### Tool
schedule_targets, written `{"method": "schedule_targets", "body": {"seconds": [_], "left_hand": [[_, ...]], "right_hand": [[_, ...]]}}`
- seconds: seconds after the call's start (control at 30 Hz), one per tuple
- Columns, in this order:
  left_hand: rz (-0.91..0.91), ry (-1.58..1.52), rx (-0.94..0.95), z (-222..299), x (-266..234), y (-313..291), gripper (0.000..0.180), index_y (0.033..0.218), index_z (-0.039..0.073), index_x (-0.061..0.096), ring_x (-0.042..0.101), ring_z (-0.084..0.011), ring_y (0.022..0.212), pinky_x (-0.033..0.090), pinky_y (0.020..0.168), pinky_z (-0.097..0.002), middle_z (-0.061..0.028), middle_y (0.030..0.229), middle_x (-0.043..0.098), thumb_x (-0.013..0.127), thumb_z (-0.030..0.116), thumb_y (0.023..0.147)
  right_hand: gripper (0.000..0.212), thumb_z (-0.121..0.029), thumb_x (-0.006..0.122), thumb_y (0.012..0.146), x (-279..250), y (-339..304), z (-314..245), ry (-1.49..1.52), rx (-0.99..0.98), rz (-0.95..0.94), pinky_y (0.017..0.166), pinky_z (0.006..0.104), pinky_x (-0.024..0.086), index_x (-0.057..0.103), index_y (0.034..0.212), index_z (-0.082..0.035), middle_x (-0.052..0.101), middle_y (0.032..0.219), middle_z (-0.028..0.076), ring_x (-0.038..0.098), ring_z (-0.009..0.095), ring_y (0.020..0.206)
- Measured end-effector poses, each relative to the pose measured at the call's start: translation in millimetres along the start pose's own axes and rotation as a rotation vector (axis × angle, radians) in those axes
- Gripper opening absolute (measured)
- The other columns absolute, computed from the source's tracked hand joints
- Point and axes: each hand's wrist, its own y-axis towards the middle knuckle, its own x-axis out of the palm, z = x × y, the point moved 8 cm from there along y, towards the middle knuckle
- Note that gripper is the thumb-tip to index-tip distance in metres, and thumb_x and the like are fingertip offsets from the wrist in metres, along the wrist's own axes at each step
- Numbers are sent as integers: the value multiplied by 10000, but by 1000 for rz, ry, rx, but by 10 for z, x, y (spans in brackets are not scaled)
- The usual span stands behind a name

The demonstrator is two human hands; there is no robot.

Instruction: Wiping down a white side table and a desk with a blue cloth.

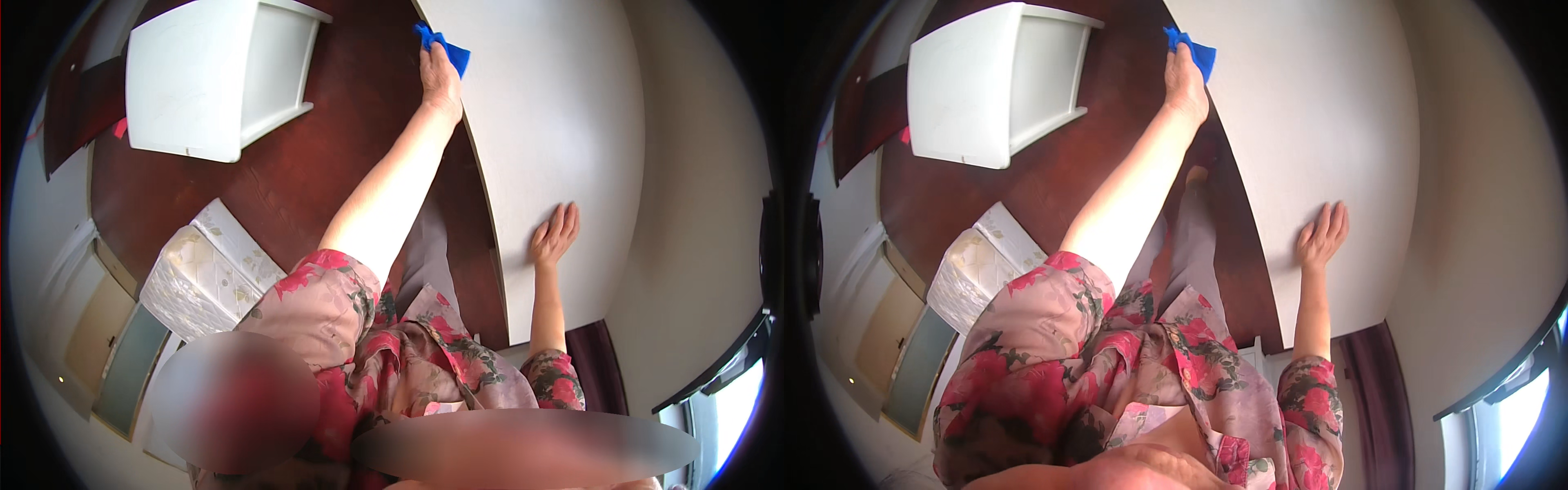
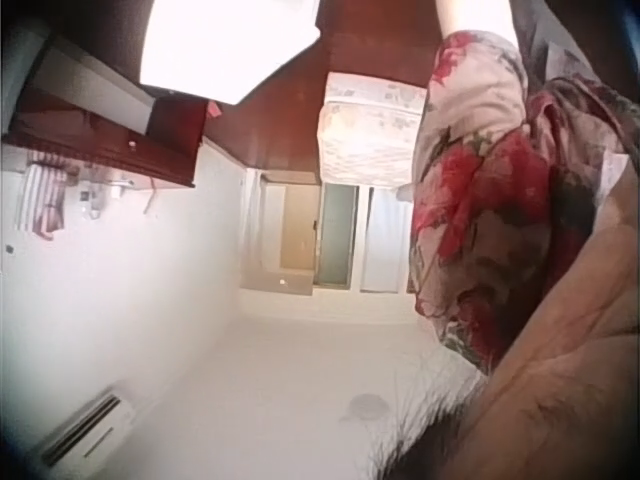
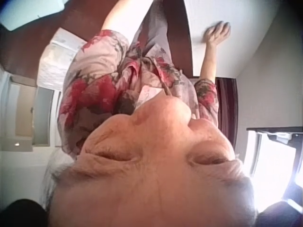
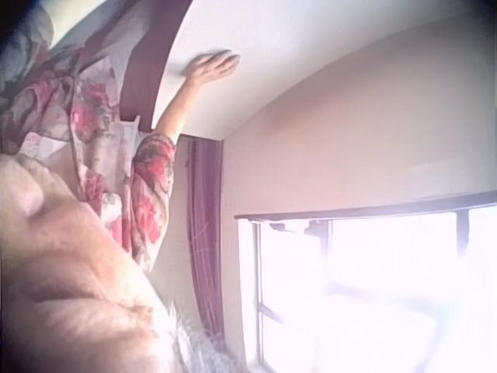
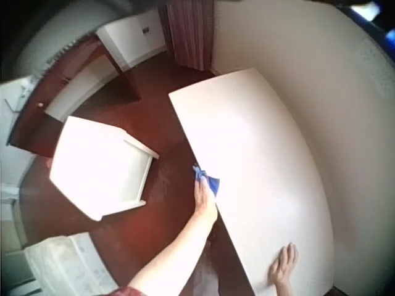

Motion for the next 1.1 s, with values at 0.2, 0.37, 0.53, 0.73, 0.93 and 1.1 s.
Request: {"method": "schedule_targets", "body": {"seconds": [0.2,0.37,0.53,0.73,0.93,1.1], "left_hand": [[-113,163,-68,-335,-323,-81,589,1466,15,253,311,-184,1359,236,1123,-317,-93,1461,355,357,390,1023],[30,269,-368,-559,-358,-354,648,1475,50,256,354,-271,1355,288,1113,-362,-161,1475,352,309,486,998],[12,25,-544,-793,-421,-160,624,1483,72,255,332,-224,1370,277,1122,-340,-104,1504,327,316,465,1002],[-114,33,-628,-215,-62,678,582,1517,120,164,275,-201,1400,230,1143,-329,-72,1545,257,272,407,1022],[-40,-2,-523,520,164,1435,571,1507,127,203,318,-227,1379,256,1128,-347,-85,1516,309,266,415,1017],[101,14,-368,713,166,1720,623,1448,-17,280,323,-279,1372,269,1116,-342,-156,1493,335,298,423,1007]], "right_hand": [[485,-112,561,849,155,742,-628,137,102,16,1034,513,346,481,1316,-11,427,1358,259,419,425,1248],[425,-84,550,886,360,2299,-1277,286,-104,48,1033,469,364,493,1303,-27,446,1348,246,433,402,1244],[457,-124,568,888,599,3552,-1964,235,-388,48,1056,472,345,489,1337,-93,457,1366,205,425,371,1271],[509,-287,605,867,771,4588,-2345,27,-506,81,1067,488,322,497,1353,-179,449,1393,120,413,319,1292],[455,-280,594,878,762,5070,-2493,143,-482,174,1042,471,342,543,1288,-90,507,1328,147,442,336,1259],[451,-262,564,884,739,5074,-2580,131,-445,119,1037,478,339,539,1276,-40,498,1333,178,439,363,1256]]}}
